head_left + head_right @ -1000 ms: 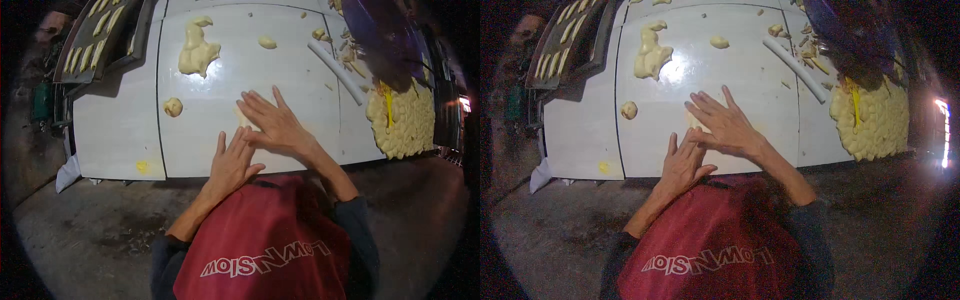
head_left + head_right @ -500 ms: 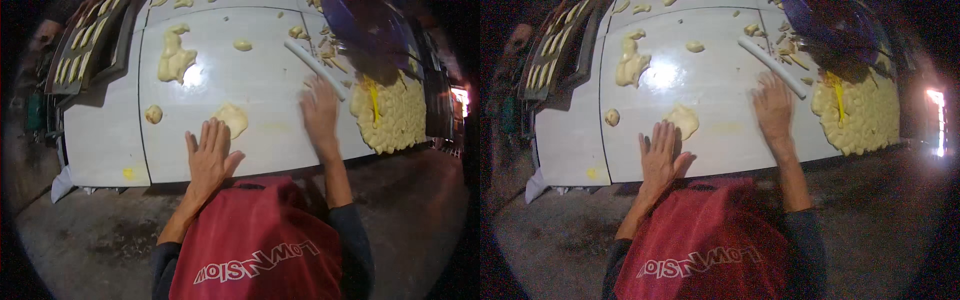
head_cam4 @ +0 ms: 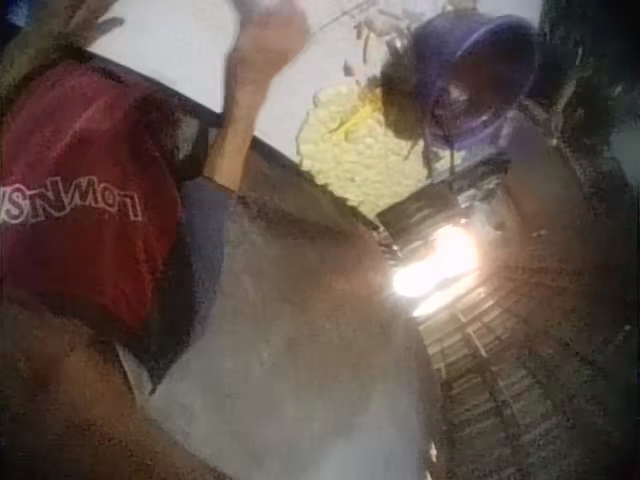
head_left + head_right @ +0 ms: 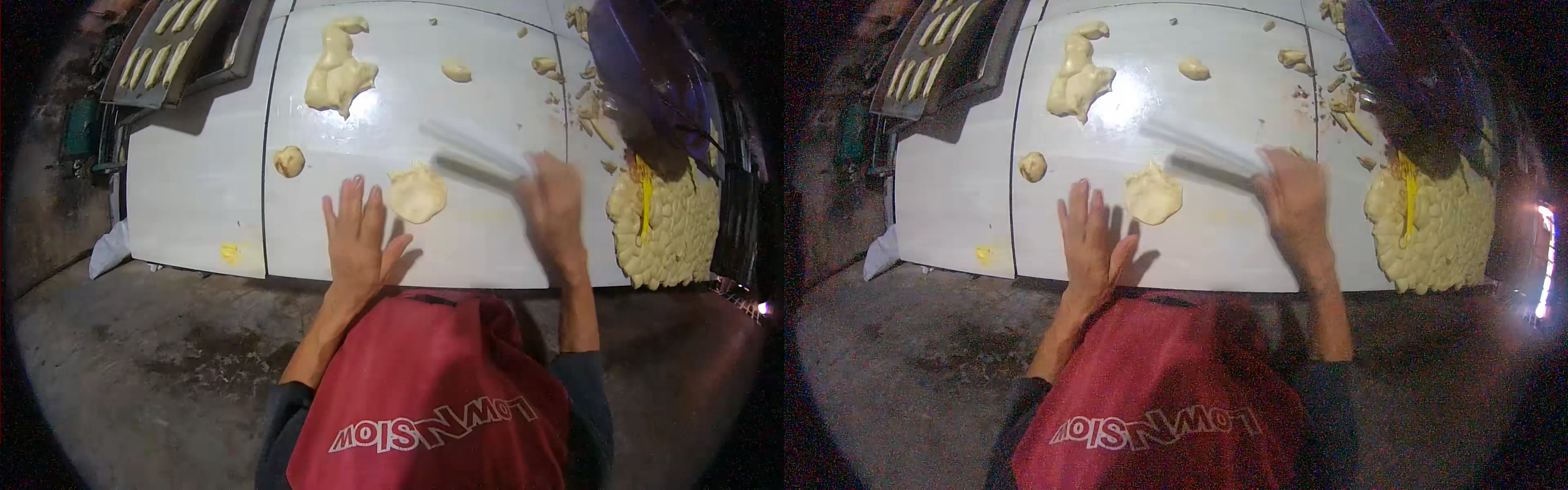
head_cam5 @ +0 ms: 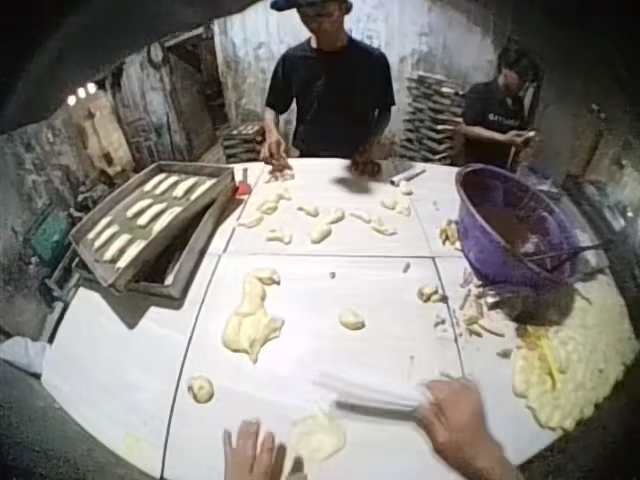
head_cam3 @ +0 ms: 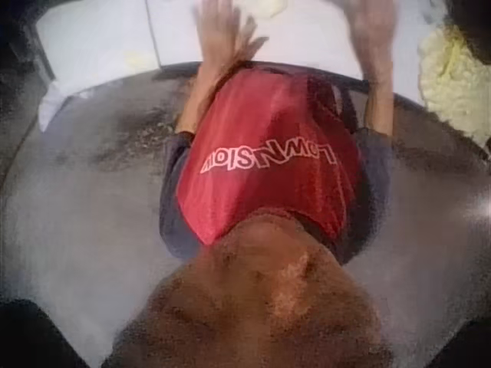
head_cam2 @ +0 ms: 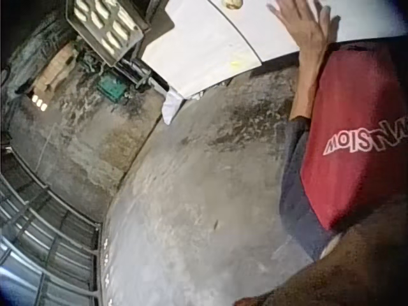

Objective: The person uses a rolling pin to flatten pieces of dough, applies a dark filling from a bowl using a spatula, rolls the dough into long tubes, and places the finished rolls onto a metal baking tray.

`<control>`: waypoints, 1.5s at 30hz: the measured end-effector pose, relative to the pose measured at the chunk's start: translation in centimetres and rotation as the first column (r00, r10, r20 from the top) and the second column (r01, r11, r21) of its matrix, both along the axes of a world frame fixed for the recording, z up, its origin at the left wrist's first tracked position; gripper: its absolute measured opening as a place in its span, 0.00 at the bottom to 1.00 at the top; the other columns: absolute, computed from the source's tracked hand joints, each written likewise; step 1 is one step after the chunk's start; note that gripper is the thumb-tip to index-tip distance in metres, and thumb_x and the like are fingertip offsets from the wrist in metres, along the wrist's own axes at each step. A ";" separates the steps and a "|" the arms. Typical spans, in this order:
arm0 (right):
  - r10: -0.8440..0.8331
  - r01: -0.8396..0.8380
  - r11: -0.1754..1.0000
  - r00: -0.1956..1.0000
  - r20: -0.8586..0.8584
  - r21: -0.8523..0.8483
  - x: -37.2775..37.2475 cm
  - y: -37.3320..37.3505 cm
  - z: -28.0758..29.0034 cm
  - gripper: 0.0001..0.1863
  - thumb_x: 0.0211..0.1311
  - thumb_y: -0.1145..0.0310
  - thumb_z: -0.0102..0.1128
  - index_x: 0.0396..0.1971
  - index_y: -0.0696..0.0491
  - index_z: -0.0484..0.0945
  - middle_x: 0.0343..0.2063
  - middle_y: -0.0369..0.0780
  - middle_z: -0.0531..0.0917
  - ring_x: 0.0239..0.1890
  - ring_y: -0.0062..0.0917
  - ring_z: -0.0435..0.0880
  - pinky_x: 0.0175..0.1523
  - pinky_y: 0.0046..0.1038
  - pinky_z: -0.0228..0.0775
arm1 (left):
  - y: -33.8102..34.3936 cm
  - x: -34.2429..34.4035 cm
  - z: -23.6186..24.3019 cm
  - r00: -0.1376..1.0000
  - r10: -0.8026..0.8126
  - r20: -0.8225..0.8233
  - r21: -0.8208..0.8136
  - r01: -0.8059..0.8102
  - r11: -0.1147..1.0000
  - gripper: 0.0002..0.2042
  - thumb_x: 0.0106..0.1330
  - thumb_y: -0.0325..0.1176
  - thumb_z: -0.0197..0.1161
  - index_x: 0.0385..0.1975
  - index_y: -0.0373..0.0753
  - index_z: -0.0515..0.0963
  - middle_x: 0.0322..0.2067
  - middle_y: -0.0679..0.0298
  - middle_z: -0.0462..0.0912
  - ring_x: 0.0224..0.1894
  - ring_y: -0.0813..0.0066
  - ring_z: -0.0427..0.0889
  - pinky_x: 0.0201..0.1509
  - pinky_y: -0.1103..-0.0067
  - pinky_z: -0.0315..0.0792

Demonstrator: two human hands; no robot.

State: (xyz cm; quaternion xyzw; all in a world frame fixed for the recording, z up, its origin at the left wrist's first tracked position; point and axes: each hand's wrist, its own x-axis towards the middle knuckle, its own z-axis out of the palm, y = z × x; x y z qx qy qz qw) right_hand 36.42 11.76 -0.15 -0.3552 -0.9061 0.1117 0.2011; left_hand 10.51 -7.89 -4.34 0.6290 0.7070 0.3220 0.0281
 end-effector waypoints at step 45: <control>0.335 -0.326 0.941 0.935 0.115 -0.090 -2.4 -7.0 -3.1 0.27 0.62 0.60 0.67 0.63 0.42 0.77 0.51 0.36 0.78 0.52 0.30 0.78 0.60 0.43 0.64 | -2.2 2.9 1.4 0.994 -0.010 -0.106 -0.430 -0.037 0.902 0.39 0.72 0.57 0.55 0.76 0.38 0.58 0.77 0.48 0.53 0.79 0.47 0.49 0.72 0.31 0.28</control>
